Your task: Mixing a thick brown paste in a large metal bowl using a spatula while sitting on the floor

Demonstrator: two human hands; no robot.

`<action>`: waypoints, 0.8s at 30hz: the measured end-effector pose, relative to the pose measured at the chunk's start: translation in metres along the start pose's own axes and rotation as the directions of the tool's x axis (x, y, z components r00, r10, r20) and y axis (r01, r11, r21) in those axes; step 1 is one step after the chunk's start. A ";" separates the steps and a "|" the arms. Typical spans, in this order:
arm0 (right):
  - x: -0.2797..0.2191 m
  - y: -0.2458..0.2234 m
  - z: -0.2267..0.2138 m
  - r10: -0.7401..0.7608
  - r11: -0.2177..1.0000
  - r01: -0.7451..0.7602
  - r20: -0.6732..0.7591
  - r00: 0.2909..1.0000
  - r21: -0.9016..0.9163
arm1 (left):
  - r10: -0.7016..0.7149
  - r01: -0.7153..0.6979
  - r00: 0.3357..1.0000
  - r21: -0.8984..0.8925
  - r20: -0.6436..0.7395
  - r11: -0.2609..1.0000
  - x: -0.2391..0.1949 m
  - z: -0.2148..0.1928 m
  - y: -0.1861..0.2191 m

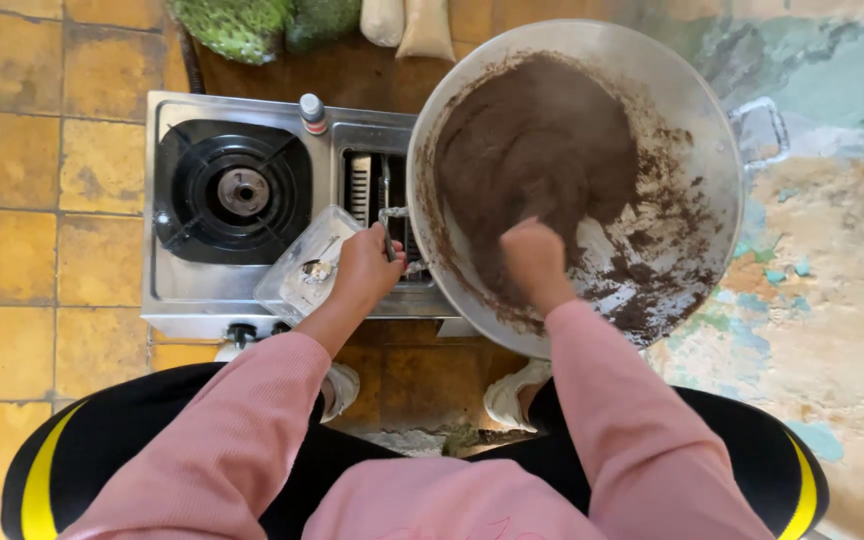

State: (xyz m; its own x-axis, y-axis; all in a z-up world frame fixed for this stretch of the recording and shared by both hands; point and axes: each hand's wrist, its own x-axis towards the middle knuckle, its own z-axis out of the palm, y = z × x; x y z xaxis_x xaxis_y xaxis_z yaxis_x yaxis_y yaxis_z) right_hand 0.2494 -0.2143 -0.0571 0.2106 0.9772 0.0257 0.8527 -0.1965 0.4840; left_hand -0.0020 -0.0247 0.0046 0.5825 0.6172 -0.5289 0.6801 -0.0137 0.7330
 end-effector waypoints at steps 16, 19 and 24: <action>-0.063 0.199 -0.227 0.090 0.593 -0.721 0.861 0.501 0.358 | 0.061 -0.056 0.998 0.130 -0.030 0.990 0.002 -0.011 0.012; -0.082 0.208 -0.212 0.103 0.544 -0.778 0.896 0.433 0.314 | 0.062 -0.058 0.998 0.139 -0.022 0.989 0.005 -0.014 0.015; -0.083 0.204 -0.191 0.058 0.618 -0.723 0.899 0.434 0.309 | -0.018 0.017 1.000 0.114 0.002 0.993 -0.003 -0.021 0.031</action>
State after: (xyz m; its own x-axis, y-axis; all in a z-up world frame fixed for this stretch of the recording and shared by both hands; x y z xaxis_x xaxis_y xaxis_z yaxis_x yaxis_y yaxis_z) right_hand 0.3146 -0.3199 0.2064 0.5706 0.3411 -0.7470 0.5227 -0.8525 0.0101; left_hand 0.0081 -0.0102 0.0381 0.5715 0.6154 -0.5428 0.7363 -0.0926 0.6702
